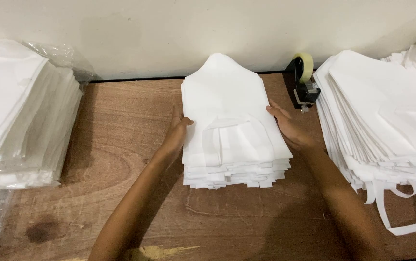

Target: Folding white non-woven bags and packing them into clear plastic sleeves on a production table.

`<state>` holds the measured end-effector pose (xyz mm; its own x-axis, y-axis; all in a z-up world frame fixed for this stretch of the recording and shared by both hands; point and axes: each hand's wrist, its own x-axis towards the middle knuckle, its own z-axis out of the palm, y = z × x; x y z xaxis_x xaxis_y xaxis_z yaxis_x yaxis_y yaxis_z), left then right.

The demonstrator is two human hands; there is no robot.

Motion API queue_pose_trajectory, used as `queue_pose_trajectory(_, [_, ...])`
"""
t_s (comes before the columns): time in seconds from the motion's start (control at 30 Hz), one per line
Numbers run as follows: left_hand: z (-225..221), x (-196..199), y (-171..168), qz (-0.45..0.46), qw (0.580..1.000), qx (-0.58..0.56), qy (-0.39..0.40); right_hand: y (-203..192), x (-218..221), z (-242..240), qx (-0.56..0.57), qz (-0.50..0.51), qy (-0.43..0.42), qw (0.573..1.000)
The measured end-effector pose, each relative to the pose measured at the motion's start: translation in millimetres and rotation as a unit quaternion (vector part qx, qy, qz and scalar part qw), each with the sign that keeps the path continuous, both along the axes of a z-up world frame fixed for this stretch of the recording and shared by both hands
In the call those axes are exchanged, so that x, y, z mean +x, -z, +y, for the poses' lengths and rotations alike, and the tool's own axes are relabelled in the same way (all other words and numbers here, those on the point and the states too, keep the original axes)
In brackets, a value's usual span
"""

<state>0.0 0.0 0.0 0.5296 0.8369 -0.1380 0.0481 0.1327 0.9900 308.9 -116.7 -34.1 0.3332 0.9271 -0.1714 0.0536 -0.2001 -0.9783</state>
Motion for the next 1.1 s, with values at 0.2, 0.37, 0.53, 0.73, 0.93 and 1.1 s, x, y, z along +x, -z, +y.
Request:
queue_pose_trajectory(0.2, [-7.7, -15.8, -46.3, 0.085, 0.980, 0.176, 0.030, -31.0, 7.4, -14.3, 0.017, -0.108, -0.069, 0.992])
queue_pose_trajectory(0.37, [-26.0, -5.6, -51.7, 0.115, 0.955, 0.259, 0.091, -46.9, -17.0, -20.4, 0.033, -0.087, -0.103, 0.990])
queue_pose_trajectory(0.53, [-34.1, 8.6, -57.8, 0.270, 0.885, 0.332, 0.185, -68.3, -37.2, -30.5, -0.060, -0.233, -0.141, 0.960])
queue_pose_trajectory(0.73, [-25.4, 8.6, -47.0, 0.364, 0.838, 0.311, 0.261, -72.9, -41.9, -37.1, -0.124, -0.286, -0.196, 0.930])
queue_pose_trajectory(0.93, [-36.0, 28.3, -112.6, 0.284, 0.836, 0.369, 0.289, -114.6, -45.5, -53.6, -0.029, -0.264, -0.151, 0.952])
queue_pose_trajectory(1.1, [-58.7, 91.3, -141.2, 0.219, 0.787, 0.462, 0.344, -133.5, -28.0, -88.9, 0.079, -0.288, -0.101, 0.949])
